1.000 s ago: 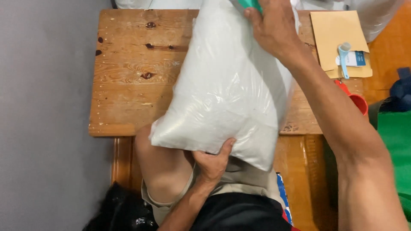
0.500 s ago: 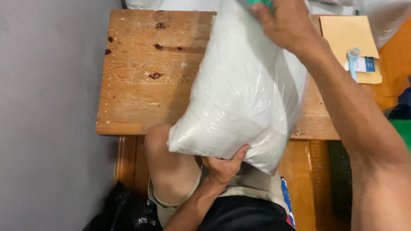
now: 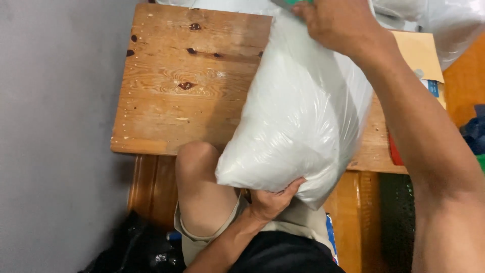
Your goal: The person wipes down a plastic-wrapped pillow using a green cleaning block, then places the pillow into a green bag and inserts a product card.
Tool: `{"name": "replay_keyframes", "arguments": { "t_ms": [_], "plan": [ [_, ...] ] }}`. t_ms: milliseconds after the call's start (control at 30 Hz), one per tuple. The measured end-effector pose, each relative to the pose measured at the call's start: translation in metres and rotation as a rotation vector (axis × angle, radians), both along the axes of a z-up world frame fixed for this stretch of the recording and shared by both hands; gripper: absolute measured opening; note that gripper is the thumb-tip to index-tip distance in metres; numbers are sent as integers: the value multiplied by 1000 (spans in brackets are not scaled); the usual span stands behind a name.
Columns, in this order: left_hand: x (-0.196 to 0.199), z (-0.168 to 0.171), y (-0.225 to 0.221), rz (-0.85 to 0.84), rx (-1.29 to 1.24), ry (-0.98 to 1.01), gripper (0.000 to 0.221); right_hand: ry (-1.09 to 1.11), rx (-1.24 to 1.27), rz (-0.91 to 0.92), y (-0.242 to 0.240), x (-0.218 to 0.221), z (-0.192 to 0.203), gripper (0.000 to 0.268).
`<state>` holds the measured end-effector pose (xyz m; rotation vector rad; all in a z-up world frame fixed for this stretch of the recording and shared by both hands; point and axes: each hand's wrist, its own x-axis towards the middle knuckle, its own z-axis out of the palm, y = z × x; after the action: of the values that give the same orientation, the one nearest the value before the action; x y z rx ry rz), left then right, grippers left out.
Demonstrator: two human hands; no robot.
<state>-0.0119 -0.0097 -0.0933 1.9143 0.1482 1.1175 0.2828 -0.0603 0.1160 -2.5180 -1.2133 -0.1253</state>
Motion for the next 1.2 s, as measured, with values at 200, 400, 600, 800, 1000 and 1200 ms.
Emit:
{"name": "replay_keyframes", "arguments": {
  "t_ms": [200, 400, 600, 800, 1000, 1200],
  "plan": [
    [0, -8, 1, -52, 26, 23, 82, 148, -324, 290, 17, -92, 22, 49],
    [-2, -17, -3, -21, 147, -45, 86, 393, -100, 702, 34, -36, 41, 53],
    [-1, -26, -3, -10, 205, -74, 97, 149, -338, -451, 14, 25, 0, 29],
    [-1, -32, 8, 56, 347, 4, 55, 421, -371, 523, 2, -145, 36, 50],
    [-13, 0, 39, 126, -133, 211, 103, 120, 379, 125, -82, -223, -60, 54],
    [-7, -11, 87, 153, -1212, 411, 41, 154, 796, -697, -102, -249, -196, 47]
  ]
}}
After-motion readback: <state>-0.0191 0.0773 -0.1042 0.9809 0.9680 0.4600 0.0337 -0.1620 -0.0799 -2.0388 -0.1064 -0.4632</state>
